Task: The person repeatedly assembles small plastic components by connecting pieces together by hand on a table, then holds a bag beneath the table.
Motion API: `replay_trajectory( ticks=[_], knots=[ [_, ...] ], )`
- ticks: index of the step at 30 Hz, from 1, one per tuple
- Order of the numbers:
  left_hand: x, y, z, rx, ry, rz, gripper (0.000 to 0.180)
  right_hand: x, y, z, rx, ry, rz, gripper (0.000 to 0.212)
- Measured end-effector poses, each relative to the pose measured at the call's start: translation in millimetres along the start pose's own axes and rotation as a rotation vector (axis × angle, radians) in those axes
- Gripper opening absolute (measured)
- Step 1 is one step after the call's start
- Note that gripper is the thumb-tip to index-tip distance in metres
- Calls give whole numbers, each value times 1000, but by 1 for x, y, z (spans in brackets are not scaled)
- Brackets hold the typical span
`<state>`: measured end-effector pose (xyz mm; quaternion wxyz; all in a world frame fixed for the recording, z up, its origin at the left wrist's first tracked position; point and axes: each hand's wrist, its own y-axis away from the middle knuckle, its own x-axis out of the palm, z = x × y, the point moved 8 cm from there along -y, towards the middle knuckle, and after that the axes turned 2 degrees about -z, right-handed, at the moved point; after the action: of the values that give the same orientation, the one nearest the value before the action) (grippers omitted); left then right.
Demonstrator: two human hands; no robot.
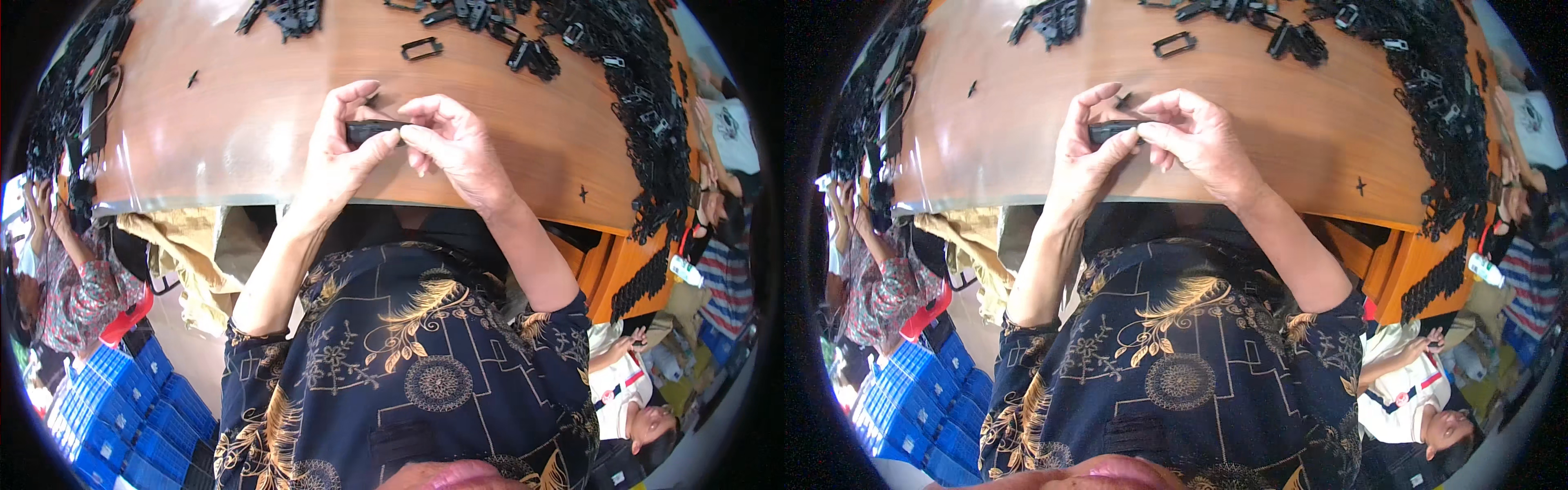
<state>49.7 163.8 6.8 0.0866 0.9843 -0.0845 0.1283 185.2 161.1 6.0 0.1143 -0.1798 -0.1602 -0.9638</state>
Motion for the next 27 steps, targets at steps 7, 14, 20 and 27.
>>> replay_trajectory(
  ticks=[7,14,20,27],
  knots=[
    [22,-7,-10,39,55,17,63,-12,3,11,-15,-5,-72,15],
    [36,-24,14,-202,241,32,19,-38,19,16,15,93,-83,15],
    [13,-54,10,-366,370,40,24,-150,66,124,-692,1538,-685,13],
    [20,-99,-42,470,-1024,98,19,-238,66,143,-444,2133,-751,19]
  ],
)
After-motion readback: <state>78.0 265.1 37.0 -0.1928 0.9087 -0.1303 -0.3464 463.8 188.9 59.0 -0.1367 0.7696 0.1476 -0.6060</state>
